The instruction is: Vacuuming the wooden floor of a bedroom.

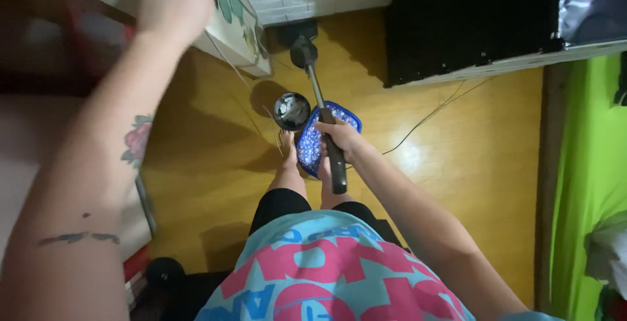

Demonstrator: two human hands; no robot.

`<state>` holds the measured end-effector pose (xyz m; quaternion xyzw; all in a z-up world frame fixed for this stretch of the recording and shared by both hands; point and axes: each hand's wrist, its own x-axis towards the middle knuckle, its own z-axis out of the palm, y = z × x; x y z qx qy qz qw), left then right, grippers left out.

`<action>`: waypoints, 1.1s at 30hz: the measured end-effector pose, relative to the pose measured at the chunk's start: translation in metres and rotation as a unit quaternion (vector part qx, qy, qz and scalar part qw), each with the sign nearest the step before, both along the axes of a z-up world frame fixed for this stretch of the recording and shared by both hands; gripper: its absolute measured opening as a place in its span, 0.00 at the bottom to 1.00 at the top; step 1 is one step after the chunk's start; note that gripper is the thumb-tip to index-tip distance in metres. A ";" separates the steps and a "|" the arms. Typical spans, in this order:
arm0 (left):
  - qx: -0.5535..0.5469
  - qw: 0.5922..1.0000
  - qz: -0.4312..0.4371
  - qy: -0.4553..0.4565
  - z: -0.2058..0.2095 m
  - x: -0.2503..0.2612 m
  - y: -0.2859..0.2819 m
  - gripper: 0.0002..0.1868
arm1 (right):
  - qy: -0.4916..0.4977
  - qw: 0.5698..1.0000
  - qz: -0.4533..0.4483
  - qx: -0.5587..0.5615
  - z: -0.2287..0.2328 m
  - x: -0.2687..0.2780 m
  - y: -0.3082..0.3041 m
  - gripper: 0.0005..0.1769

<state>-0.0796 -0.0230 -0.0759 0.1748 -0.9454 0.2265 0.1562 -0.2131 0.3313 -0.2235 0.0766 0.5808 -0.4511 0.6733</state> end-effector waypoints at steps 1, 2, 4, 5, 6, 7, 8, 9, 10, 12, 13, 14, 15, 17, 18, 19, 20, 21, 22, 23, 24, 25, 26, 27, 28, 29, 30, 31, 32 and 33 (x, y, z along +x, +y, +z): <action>0.058 0.997 0.016 -0.042 0.001 -0.008 0.009 0.08 | 0.012 1.000 0.010 0.016 -0.003 -0.006 0.008 0.14; 0.115 0.989 0.031 -0.084 0.001 -0.015 0.018 0.10 | 0.024 0.999 0.019 0.032 -0.005 -0.011 0.015 0.15; 0.303 0.946 0.083 -0.082 -0.020 -0.022 0.038 0.11 | 0.061 0.996 0.055 0.018 -0.008 -0.031 0.055 0.16; 0.481 0.864 0.131 -0.076 -0.031 -0.026 0.047 0.13 | 0.099 0.991 0.094 0.006 -0.009 -0.043 0.073 0.18; 0.481 0.864 0.131 -0.074 -0.040 -0.028 0.062 0.13 | 0.100 0.991 0.094 0.005 0.007 -0.049 0.093 0.18; 0.566 0.813 0.135 -0.036 -0.050 -0.030 0.076 0.12 | 0.102 0.992 0.079 0.016 0.021 -0.056 0.111 0.20; 0.645 0.752 0.136 0.003 -0.059 -0.032 0.090 0.11 | 0.103 0.992 0.065 0.027 0.035 -0.064 0.130 0.22; 0.644 0.752 0.137 0.005 -0.066 -0.023 0.103 0.11 | 0.103 0.992 0.067 0.026 0.044 -0.073 0.142 0.22; 0.725 0.669 0.161 0.030 -0.072 -0.015 0.115 0.11 | 0.081 0.995 0.037 0.051 0.052 -0.081 0.153 0.22; 0.795 0.575 0.182 0.055 -0.092 0.006 0.139 0.11 | 0.059 0.995 0.008 0.078 0.060 -0.095 0.176 0.21; 0.848 0.487 0.190 0.085 -0.106 0.017 0.147 0.12 | 0.027 0.997 -0.033 0.071 0.058 -0.101 0.184 0.21; 0.891 0.393 0.195 0.115 -0.119 0.027 0.155 0.13 | -0.005 0.995 -0.074 0.065 0.055 -0.107 0.193 0.20; 0.891 0.393 0.196 0.115 -0.128 0.041 0.163 0.13 | -0.005 0.995 -0.073 0.065 0.055 -0.110 0.194 0.20; 0.908 0.348 0.161 0.167 -0.147 0.070 0.179 0.15 | 0.012 0.995 -0.099 0.017 0.053 -0.111 0.196 0.17; 0.908 0.348 0.161 0.166 -0.147 0.079 0.184 0.15 | 0.011 0.995 -0.100 0.017 0.053 -0.116 0.191 0.17; 0.892 0.364 0.187 0.189 -0.146 0.087 0.190 0.15 | 0.047 0.994 -0.092 0.033 0.052 -0.122 0.185 0.17; 0.875 0.380 0.212 0.212 -0.146 0.095 0.195 0.17 | 0.084 0.992 -0.084 0.049 0.051 -0.128 0.181 0.16; 0.875 0.378 0.215 0.211 -0.142 0.100 0.198 0.17 | 0.082 0.992 -0.083 0.052 0.040 -0.136 0.180 0.16; 0.860 0.407 0.235 0.200 -0.139 0.106 0.201 0.17 | 0.047 0.995 -0.078 0.028 0.029 -0.143 0.180 0.15; 0.842 0.437 0.253 0.190 -0.135 0.110 0.202 0.17 | 0.013 0.997 -0.073 0.003 0.017 -0.153 0.176 0.14; 0.842 0.436 0.254 0.192 -0.132 0.113 0.202 0.17 | 0.013 0.997 -0.071 0.003 0.011 -0.161 0.172 0.14; 0.830 0.434 0.284 0.205 -0.128 0.118 0.202 0.17 | 0.011 0.998 -0.067 -0.004 0.005 -0.167 0.169 0.13; 0.817 0.432 0.313 0.219 -0.123 0.122 0.203 0.17 | 0.010 0.998 -0.062 -0.011 -0.001 -0.173 0.166 0.13; 0.818 0.432 0.311 0.218 -0.125 0.126 0.206 0.17 | 0.011 0.998 -0.063 -0.011 0.004 -0.178 0.164 0.13; 0.816 0.423 0.290 0.269 -0.126 0.129 0.209 0.17 | 0.019 0.998 -0.057 -0.011 0.010 -0.182 0.162 0.14; 0.810 0.414 0.265 0.320 -0.127 0.129 0.208 0.16 | 0.028 0.998 -0.051 -0.014 0.017 -0.189 0.156 0.15; 0.810 0.414 0.261 0.321 -0.125 0.125 0.210 0.16 | 0.032 0.998 -0.052 -0.016 0.018 -0.192 0.154 0.15; 0.803 0.414 0.263 0.336 -0.123 0.125 0.213 0.16 | 0.031 0.999 -0.040 -0.011 0.017 -0.192 0.152 0.15; 0.796 0.414 0.266 0.352 -0.120 0.125 0.216 0.16 | 0.030 0.999 -0.029 -0.006 0.016 -0.191 0.149 0.15; 0.795 0.415 0.266 0.353 -0.115 0.120 0.218 0.16 | 0.030 0.999 -0.028 -0.007 0.014 -0.190 0.148 0.15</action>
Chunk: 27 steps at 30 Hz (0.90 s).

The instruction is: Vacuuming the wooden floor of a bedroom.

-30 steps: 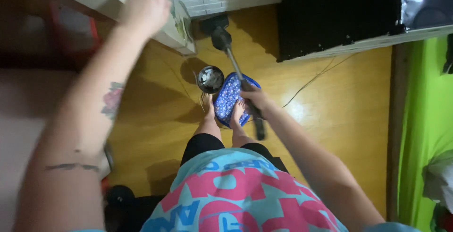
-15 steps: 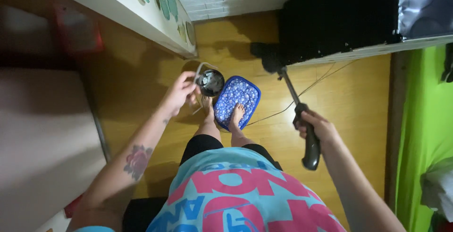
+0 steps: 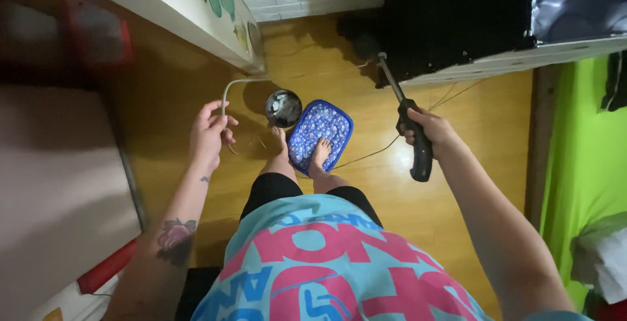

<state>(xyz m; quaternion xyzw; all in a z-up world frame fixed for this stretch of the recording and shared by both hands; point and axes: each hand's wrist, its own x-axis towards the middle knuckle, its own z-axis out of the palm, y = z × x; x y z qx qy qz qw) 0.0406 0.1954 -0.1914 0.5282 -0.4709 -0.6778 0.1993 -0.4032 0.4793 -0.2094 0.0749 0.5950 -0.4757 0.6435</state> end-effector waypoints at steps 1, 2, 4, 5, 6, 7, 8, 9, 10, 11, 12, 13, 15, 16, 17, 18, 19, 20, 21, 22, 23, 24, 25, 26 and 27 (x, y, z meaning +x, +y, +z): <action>-0.001 1.000 0.000 -0.003 0.005 -0.005 0.002 0.16 | 0.015 1.000 -0.005 0.001 -0.002 0.001 -0.001 0.15; -0.004 1.000 -0.002 -0.005 0.010 -0.011 0.001 0.16 | 0.031 0.999 -0.013 0.001 -0.003 0.001 -0.003 0.16; -0.005 1.000 0.002 -0.019 0.005 -0.015 0.000 0.16 | 0.014 1.000 -0.011 -0.012 -0.009 0.003 0.013 0.15; -0.005 0.999 0.006 -0.033 0.002 -0.017 0.002 0.16 | -0.004 1.000 -0.010 -0.023 -0.011 0.005 0.025 0.14; -0.005 0.999 0.008 -0.033 0.002 -0.016 0.000 0.16 | -0.004 1.000 -0.008 -0.024 0.000 0.003 0.033 0.14; -0.010 1.000 0.018 -0.014 0.002 -0.015 -0.001 0.16 | -0.013 0.999 0.014 -0.030 0.013 0.002 0.041 0.15; -0.015 1.000 0.027 0.005 0.003 -0.013 -0.002 0.17 | -0.023 0.998 0.035 -0.036 0.025 0.002 0.050 0.16; -0.014 0.999 0.028 0.004 0.004 -0.012 -0.002 0.17 | -0.023 0.998 0.036 -0.035 0.035 0.006 0.060 0.16; -0.014 0.999 0.038 0.001 0.005 -0.012 -0.002 0.17 | 0.011 0.998 0.060 -0.007 0.046 0.007 0.070 0.17; -0.015 0.999 0.048 -0.002 0.005 -0.013 -0.003 0.17 | 0.045 0.995 0.084 0.021 0.056 0.009 0.079 0.19; -0.015 0.999 0.049 -0.001 0.002 -0.014 -0.003 0.17 | 0.047 0.995 0.085 0.021 0.064 0.016 0.088 0.19; -0.008 0.999 0.054 0.001 -0.002 -0.015 -0.002 0.17 | 0.050 0.994 0.081 0.056 0.071 0.023 0.097 0.18; 0.001 0.998 0.059 0.000 -0.008 -0.017 0.000 0.17 | 0.052 0.991 0.076 0.093 0.078 0.035 0.119 0.19; -0.004 0.999 0.047 0.000 -0.011 -0.020 -0.001 0.17 | 0.038 0.994 0.059 0.084 0.079 0.039 0.130 0.19; -0.009 0.999 0.035 0.000 -0.013 -0.023 -0.001 0.17 | 0.024 0.996 0.042 0.075 0.079 0.042 0.141 0.19; -0.009 0.999 0.035 -0.001 -0.014 -0.026 0.000 0.17 | 0.022 0.996 0.042 0.075 0.078 0.043 0.149 0.19; -0.012 1.000 0.023 0.003 -0.015 -0.028 0.000 0.16 | -0.021 0.996 -0.020 0.086 0.076 0.043 0.157 0.20; -0.017 1.000 0.010 0.010 -0.017 -0.033 -0.002 0.16 | -0.062 0.990 -0.083 0.094 0.074 0.042 0.163 0.20; -0.019 1.000 0.010 0.011 -0.019 -0.037 -0.003 0.16 | -0.061 0.990 -0.083 0.092 0.065 0.035 0.169 0.20; -0.019 1.000 0.002 0.024 -0.020 -0.038 -0.002 0.16 | -0.079 0.982 -0.126 0.117 0.057 0.029 0.178 0.22; -0.018 0.999 -0.007 0.038 -0.023 -0.040 -0.001 0.16 | -0.097 0.971 -0.168 0.141 0.049 0.023 0.187 0.25; -0.018 0.999 -0.009 0.037 -0.022 -0.043 0.000 0.16 | -0.098 0.970 -0.169 0.142 0.047 0.014 0.191 0.25; -0.010 1.000 -0.005 0.027 -0.021 -0.045 0.000 0.16 | -0.092 0.970 -0.178 0.139 0.044 0.004 0.194 0.24; -0.002 1.000 -0.002 0.018 -0.020 -0.049 0.000 0.17 | -0.086 0.969 -0.187 0.135 0.042 -0.006 0.197 0.23; -0.003 1.000 -0.004 0.018 -0.021 -0.050 0.001 0.17 | -0.086 0.969 -0.190 0.135 0.040 -0.012 0.198 0.23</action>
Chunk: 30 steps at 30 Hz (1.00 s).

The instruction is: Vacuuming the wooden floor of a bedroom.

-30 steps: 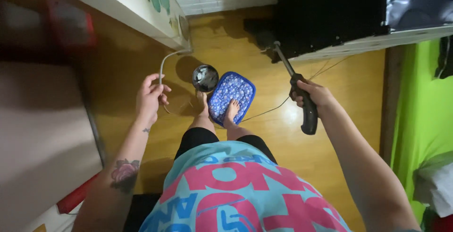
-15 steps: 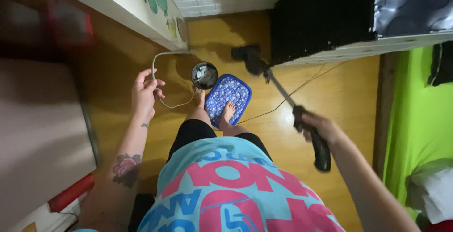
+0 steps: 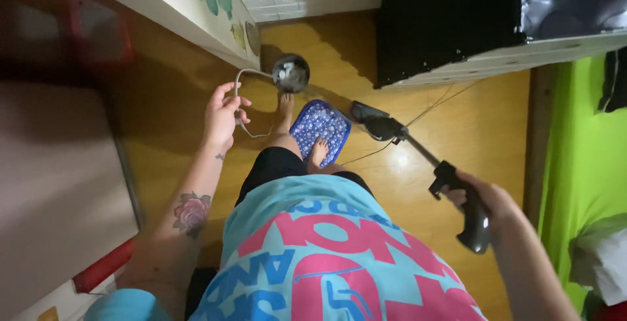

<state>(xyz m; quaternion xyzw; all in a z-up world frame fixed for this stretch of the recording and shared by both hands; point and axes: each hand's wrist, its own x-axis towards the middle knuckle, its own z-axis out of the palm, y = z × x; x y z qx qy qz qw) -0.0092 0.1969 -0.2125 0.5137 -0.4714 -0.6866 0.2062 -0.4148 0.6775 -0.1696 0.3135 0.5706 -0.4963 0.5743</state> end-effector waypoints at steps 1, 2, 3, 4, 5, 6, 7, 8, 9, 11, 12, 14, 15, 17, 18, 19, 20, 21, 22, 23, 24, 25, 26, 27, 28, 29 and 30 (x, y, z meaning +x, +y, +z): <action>-0.003 1.000 -0.002 0.004 -0.002 -0.002 0.000 0.17 | 0.005 0.999 0.032 -0.022 -0.002 -0.006 0.001 0.25; -0.005 1.000 -0.003 0.007 -0.003 -0.004 0.001 0.17 | 0.010 0.997 0.065 -0.044 -0.005 -0.013 0.002 0.26; -0.006 1.000 -0.007 0.010 -0.003 -0.008 0.002 0.17 | 0.013 0.997 0.061 -0.044 0.011 -0.012 -0.008 0.26; 0.001 1.000 -0.005 0.016 -0.002 -0.011 0.002 0.17 | 0.019 0.996 0.066 -0.048 0.026 -0.011 -0.019 0.25; 0.011 1.000 0.000 0.020 -0.001 -0.011 0.005 0.18 | 0.024 0.996 0.074 -0.050 0.042 -0.009 -0.030 0.23; 0.011 1.000 -0.003 0.021 -0.005 -0.013 0.006 0.18 | 0.025 0.996 0.072 -0.050 0.044 -0.010 -0.033 0.23; 0.002 1.000 -0.009 0.023 -0.007 -0.015 0.003 0.17 | 0.036 0.995 0.075 -0.051 0.043 -0.012 -0.040 0.25; -0.006 1.000 -0.016 0.026 -0.010 -0.018 0.001 0.17 | 0.046 0.995 0.078 -0.051 0.043 -0.015 -0.047 0.26; -0.008 0.999 -0.016 0.027 -0.012 -0.020 0.001 0.17 | 0.048 0.994 0.078 -0.053 0.039 -0.019 -0.055 0.26; -0.006 0.999 -0.032 0.042 -0.015 -0.024 0.002 0.17 | 0.057 0.988 0.067 -0.128 0.032 -0.026 -0.070 0.26; -0.007 0.999 -0.033 0.042 -0.015 -0.026 0.000 0.17 | 0.057 0.988 0.066 -0.129 0.031 -0.026 -0.086 0.26; -0.018 0.998 -0.045 0.029 -0.015 -0.029 -0.002 0.18 | 0.032 0.993 -0.003 -0.110 0.030 -0.029 -0.117 0.30; -0.019 0.998 -0.047 0.029 -0.014 -0.029 -0.003 0.18 | 0.032 0.993 -0.005 -0.111 0.034 -0.024 -0.132 0.30; -0.023 0.998 -0.047 0.046 -0.013 -0.032 -0.004 0.17 | 0.050 0.980 -0.017 -0.193 0.041 -0.018 -0.162 0.27; -0.025 0.997 -0.049 0.047 -0.011 -0.031 -0.004 0.17 | 0.052 0.979 -0.019 -0.194 0.037 -0.017 -0.168 0.27; -0.027 0.998 -0.047 0.041 -0.009 -0.029 -0.004 0.17 | 0.044 0.970 -0.021 -0.240 0.033 -0.016 -0.175 0.26; -0.029 0.998 -0.044 0.035 -0.007 -0.027 -0.005 0.17 | 0.034 0.958 -0.023 -0.284 0.028 -0.015 -0.182 0.25; -0.030 0.998 -0.045 0.037 -0.007 -0.024 -0.004 0.17 | 0.036 0.958 -0.023 -0.285 0.032 -0.014 -0.184 0.25; -0.033 0.998 -0.042 0.042 -0.007 -0.021 -0.005 0.16 | 0.025 0.966 -0.043 -0.255 0.035 -0.012 -0.186 0.27; -0.036 0.997 -0.038 0.047 -0.007 -0.017 -0.006 0.16 | 0.013 0.972 -0.061 -0.225 0.039 -0.011 -0.190 0.29; -0.037 0.997 -0.038 0.049 -0.010 -0.014 -0.008 0.16 | 0.014 0.972 -0.060 -0.226 0.038 -0.014 -0.188 0.29; -0.038 0.998 -0.031 0.041 -0.013 -0.009 -0.009 0.16 | 0.000 0.969 -0.078 -0.236 0.037 -0.016 -0.186 0.31; -0.039 0.998 -0.024 0.032 -0.016 -0.005 -0.011 0.16 | -0.014 0.964 -0.096 -0.246 0.035 -0.018 -0.184 0.34; -0.039 0.998 -0.023 0.032 -0.015 -0.003 -0.012 0.16 | -0.015 0.964 -0.096 -0.246 0.040 -0.018 -0.184 0.34; -0.037 0.999 -0.021 0.034 -0.014 0.000 -0.013 0.16 | -0.008 0.960 -0.083 -0.269 0.044 -0.018 -0.184 0.32; -0.033 0.999 -0.020 0.035 -0.013 0.002 -0.013 0.16 | -0.002 0.954 -0.072 -0.290 0.048 -0.018 -0.182 0.30; -0.032 0.999 -0.021 0.035 -0.010 0.002 -0.015 0.16 | -0.002 0.955 -0.073 -0.289 0.050 -0.019 -0.179 0.30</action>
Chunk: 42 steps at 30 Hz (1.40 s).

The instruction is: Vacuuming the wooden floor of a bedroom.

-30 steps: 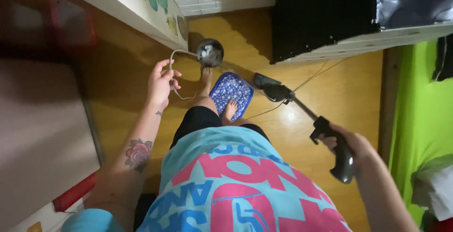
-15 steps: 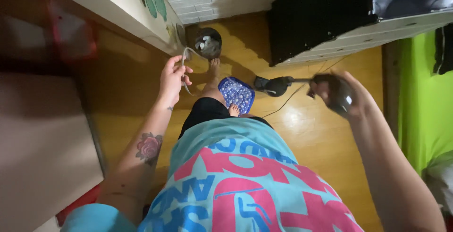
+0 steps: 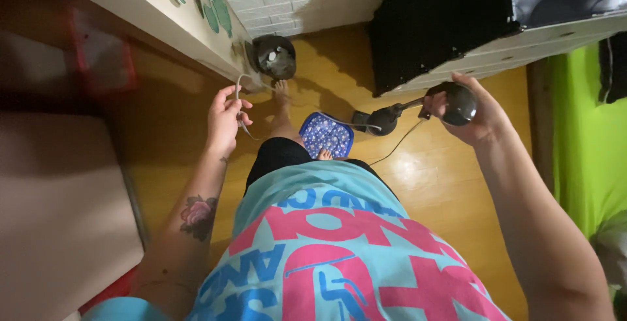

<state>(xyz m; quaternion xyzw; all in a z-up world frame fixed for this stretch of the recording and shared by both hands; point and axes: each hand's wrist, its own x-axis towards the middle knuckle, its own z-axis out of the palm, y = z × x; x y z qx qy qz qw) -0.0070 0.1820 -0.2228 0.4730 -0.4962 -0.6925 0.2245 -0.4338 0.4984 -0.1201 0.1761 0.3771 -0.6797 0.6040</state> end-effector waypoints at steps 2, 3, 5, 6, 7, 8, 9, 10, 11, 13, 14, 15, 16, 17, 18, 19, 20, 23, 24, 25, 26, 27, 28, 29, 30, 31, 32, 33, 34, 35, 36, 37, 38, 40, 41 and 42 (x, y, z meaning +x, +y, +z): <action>0.004 1.000 -0.003 -0.017 0.007 0.001 -0.004 0.16 | -0.018 0.999 -0.025 -0.018 0.004 0.001 0.008 0.28; 0.007 1.000 -0.008 -0.018 0.008 0.000 -0.006 0.16 | -0.019 0.999 -0.029 -0.015 0.002 -0.003 0.020 0.28; -0.005 0.999 -0.027 -0.025 0.010 -0.002 -0.014 0.17 | -0.065 0.990 -0.097 0.073 0.002 -0.008 0.042 0.29; -0.003 0.999 -0.034 -0.026 0.005 0.000 -0.016 0.17 | -0.066 0.990 -0.103 0.075 -0.010 -0.014 0.067 0.29; -0.022 0.997 -0.058 -0.040 0.001 -0.002 -0.021 0.17 | -0.153 0.974 -0.165 0.025 -0.021 -0.021 0.092 0.24; -0.041 0.994 -0.083 -0.054 -0.004 -0.004 -0.027 0.17 | -0.237 0.945 -0.224 -0.028 -0.031 -0.027 0.116 0.19; -0.041 0.993 -0.092 -0.053 -0.010 -0.005 -0.031 0.17 | -0.236 0.943 -0.234 -0.029 -0.034 -0.023 0.140 0.19; -0.031 0.993 -0.107 -0.041 -0.016 -0.005 -0.037 0.17 | -0.090 0.971 -0.222 0.020 -0.037 -0.016 0.163 0.17; -0.020 0.992 -0.123 -0.028 -0.023 -0.002 -0.043 0.16 | 0.057 0.974 -0.205 0.070 -0.041 -0.006 0.185 0.15; -0.034 0.986 -0.162 -0.039 -0.031 -0.003 -0.058 0.16 | 0.042 0.972 -0.229 0.012 -0.041 0.026 0.210 0.13; -0.049 0.979 -0.191 -0.048 -0.035 -0.005 -0.067 0.16 | 0.028 0.969 -0.242 -0.049 -0.041 0.042 0.219 0.12; -0.049 0.977 -0.200 -0.050 -0.034 -0.007 -0.074 0.16 | 0.027 0.966 -0.251 -0.048 -0.024 0.063 0.191 0.12; -0.046 0.972 -0.217 -0.073 -0.034 -0.007 -0.081 0.17 | -0.065 0.921 -0.380 -0.049 -0.007 0.084 0.161 0.14; -0.047 0.966 -0.235 -0.095 -0.035 -0.006 -0.089 0.17 | -0.156 0.851 -0.498 -0.052 0.007 0.107 0.130 0.19; -0.050 0.964 -0.243 -0.095 -0.038 -0.007 -0.100 0.17 | -0.156 0.847 -0.506 -0.055 -0.016 0.118 0.118 0.19; -0.042 0.959 -0.264 -0.094 -0.042 -0.008 -0.110 0.18 | -0.146 0.844 -0.512 -0.068 -0.038 0.130 0.107 0.20; -0.033 0.954 -0.284 -0.092 -0.046 -0.009 -0.119 0.18 | -0.135 0.841 -0.518 -0.080 -0.060 0.143 0.096 0.22; -0.052 0.931 -0.347 -0.100 -0.042 -0.004 -0.139 0.18 | 0.081 0.898 -0.430 0.036 -0.101 0.167 0.013 0.04; -0.047 0.929 -0.352 -0.105 -0.041 0.004 -0.144 0.18 | 0.077 0.897 -0.433 0.042 -0.104 0.178 -0.010 0.04; -0.063 0.924 -0.366 -0.091 -0.041 0.001 -0.153 0.18 | 0.040 0.903 -0.424 0.059 -0.108 0.179 -0.037 0.07; -0.079 0.918 -0.380 -0.077 -0.041 -0.003 -0.161 0.17 | 0.003 0.907 -0.414 0.075 -0.112 0.178 -0.063 0.10; -0.080 0.916 -0.385 -0.075 -0.042 -0.003 -0.167 0.17 | 0.004 0.905 -0.420 0.075 -0.117 0.178 -0.069 0.10; -0.069 0.911 -0.400 -0.075 -0.044 -0.005 -0.171 0.18 | -0.027 0.900 -0.432 0.051 -0.122 0.177 -0.075 0.11; -0.058 0.905 -0.415 -0.076 -0.046 -0.005 -0.178 0.18 | -0.059 0.894 -0.444 0.027 -0.128 0.177 -0.083 0.12; -0.060 0.902 -0.421 -0.075 -0.041 -0.011 -0.184 0.18 | -0.059 0.891 -0.450 0.025 -0.134 0.174 -0.085 0.12; -0.039 0.896 -0.433 -0.086 -0.037 -0.010 -0.184 0.18 | -0.075 0.871 -0.485 0.012 -0.138 0.176 -0.082 0.12; -0.018 0.890 -0.445 -0.097 -0.033 -0.009 -0.183 0.18 | -0.091 0.849 -0.520 -0.002 -0.142 0.179 -0.078 0.13; -0.017 0.889 -0.447 -0.095 -0.034 -0.012 -0.188 0.18 | -0.090 0.848 -0.523 -0.002 -0.143 0.183 -0.078 0.13; -0.041 0.883 -0.459 -0.085 -0.035 -0.016 -0.192 0.18 | -0.079 0.848 -0.523 0.014 -0.143 0.187 -0.078 0.13; -0.067 0.878 -0.468 -0.073 -0.034 -0.022 -0.199 0.18 | -0.068 0.850 -0.522 0.027 -0.143 0.186 -0.081 0.13; -0.070 0.878 -0.469 -0.071 -0.035 -0.026 -0.202 0.18 | -0.066 0.850 -0.523 0.024 -0.145 0.182 -0.088 0.13; -0.071 0.877 -0.469 -0.069 -0.036 -0.024 -0.203 0.18 | -0.062 0.860 -0.506 0.018 -0.148 0.185 -0.092 0.13; -0.073 0.877 -0.470 -0.066 -0.037 -0.023 -0.204 0.18 | -0.057 0.870 -0.489 0.012 -0.151 0.188 -0.096 0.12; -0.078 0.876 -0.473 -0.058 -0.040 -0.031 -0.209 0.18 | -0.054 0.871 -0.487 0.041 -0.154 0.189 -0.114 0.13; -0.078 0.876 -0.474 -0.052 -0.040 -0.035 -0.212 0.19 | -0.053 0.871 -0.483 0.074 -0.154 0.191 -0.122 0.13; -0.081 0.874 -0.477 -0.050 -0.043 -0.038 -0.215 0.19 | -0.051 0.869 -0.487 0.072 -0.155 0.193 -0.130 0.13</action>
